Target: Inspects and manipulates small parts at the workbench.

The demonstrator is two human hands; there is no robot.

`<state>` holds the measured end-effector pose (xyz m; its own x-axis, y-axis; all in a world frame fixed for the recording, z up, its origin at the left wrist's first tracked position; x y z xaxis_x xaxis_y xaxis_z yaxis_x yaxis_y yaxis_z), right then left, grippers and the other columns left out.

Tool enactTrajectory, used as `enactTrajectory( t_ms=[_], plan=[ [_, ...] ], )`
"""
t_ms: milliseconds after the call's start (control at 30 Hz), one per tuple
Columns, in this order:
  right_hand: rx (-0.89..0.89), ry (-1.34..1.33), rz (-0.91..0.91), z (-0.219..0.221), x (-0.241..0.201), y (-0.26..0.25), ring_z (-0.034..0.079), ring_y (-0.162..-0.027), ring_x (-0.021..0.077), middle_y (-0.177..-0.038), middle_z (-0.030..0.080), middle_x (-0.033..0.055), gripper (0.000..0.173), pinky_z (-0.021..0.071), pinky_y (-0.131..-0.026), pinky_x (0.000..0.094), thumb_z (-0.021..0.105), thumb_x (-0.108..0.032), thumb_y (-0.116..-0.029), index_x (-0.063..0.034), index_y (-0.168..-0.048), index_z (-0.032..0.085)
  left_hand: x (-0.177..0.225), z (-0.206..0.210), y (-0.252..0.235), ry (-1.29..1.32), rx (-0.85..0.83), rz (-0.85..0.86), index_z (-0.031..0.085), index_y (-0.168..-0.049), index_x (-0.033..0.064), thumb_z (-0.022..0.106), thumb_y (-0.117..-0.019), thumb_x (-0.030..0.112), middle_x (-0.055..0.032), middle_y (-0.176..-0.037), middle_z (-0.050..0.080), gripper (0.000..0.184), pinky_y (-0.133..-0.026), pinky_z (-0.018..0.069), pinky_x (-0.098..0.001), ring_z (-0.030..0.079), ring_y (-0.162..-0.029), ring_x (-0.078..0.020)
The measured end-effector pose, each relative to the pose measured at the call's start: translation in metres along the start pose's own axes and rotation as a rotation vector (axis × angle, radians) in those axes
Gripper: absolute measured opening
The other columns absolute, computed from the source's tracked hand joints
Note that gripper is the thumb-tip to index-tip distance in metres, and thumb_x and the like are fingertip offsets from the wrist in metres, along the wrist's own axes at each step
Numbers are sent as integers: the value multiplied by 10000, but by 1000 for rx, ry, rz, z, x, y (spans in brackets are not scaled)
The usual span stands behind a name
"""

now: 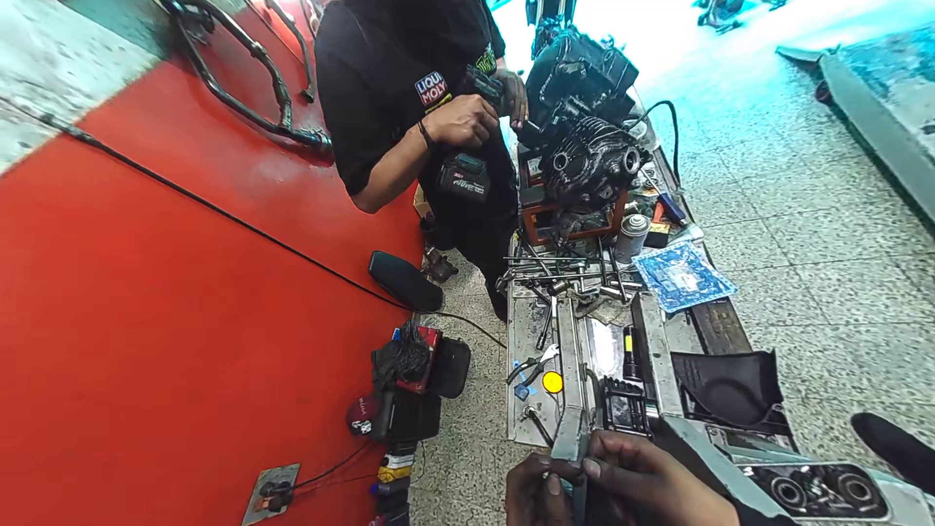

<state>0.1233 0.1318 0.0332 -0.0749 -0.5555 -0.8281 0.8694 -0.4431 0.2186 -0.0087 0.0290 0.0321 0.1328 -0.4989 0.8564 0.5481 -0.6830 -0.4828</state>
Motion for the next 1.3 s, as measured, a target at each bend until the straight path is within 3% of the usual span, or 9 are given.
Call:
enactTrajectory(
  t_ms=[667, 933, 1167, 1300],
  plan=[
    [-10, 34, 21, 0, -1, 1, 605, -542, 102, -659, 631, 15, 135, 514, -512, 253, 649, -215, -1009, -110, -925, 639, -1, 0, 1, -32, 7, 16, 623, -1270, 135, 532, -1070, 154, -68, -960, 758, 221, -762, 627, -270, 751, -837, -148],
    [-30, 50, 7, 2, -3, 1, 602, -548, 98, -674, 631, 13, 140, 518, -511, 254, 671, -223, -1000, -110, -923, 648, 1, 2, -1, 19, 3, 6, 626, -1276, 121, 517, -1075, 144, -88, -1017, 765, 230, -831, 625, -296, 759, -907, -171],
    [30, -21, -99, -2, -3, 1, 603, -544, 91, -665, 627, 4, 136, 523, -506, 248, 636, -230, -1019, -117, -946, 654, 1, 0, 0, -14, -5, -5, 625, -1277, 136, 512, -1079, 164, -94, -975, 763, 229, -773, 637, -309, 760, -852, -189],
    [-41, -14, -51, 0, -1, 1, 596, -560, 93, -682, 628, 11, 147, 512, -522, 247, 640, -231, -1017, -108, -938, 655, 0, 0, 0, 10, 0, -4, 623, -1286, 137, 505, -1082, 170, -101, -1002, 764, 238, -785, 632, -309, 758, -861, -187]
  ],
)
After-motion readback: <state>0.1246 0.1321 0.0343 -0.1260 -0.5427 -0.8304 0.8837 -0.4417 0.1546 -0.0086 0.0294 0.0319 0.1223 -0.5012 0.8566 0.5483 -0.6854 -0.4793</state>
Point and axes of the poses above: each hand's wrist, its own y-axis away from the middle knuckle, its own z-axis out of the palm, x = y × z, the point moved 3 cm from there along -y, towards the middle knuckle
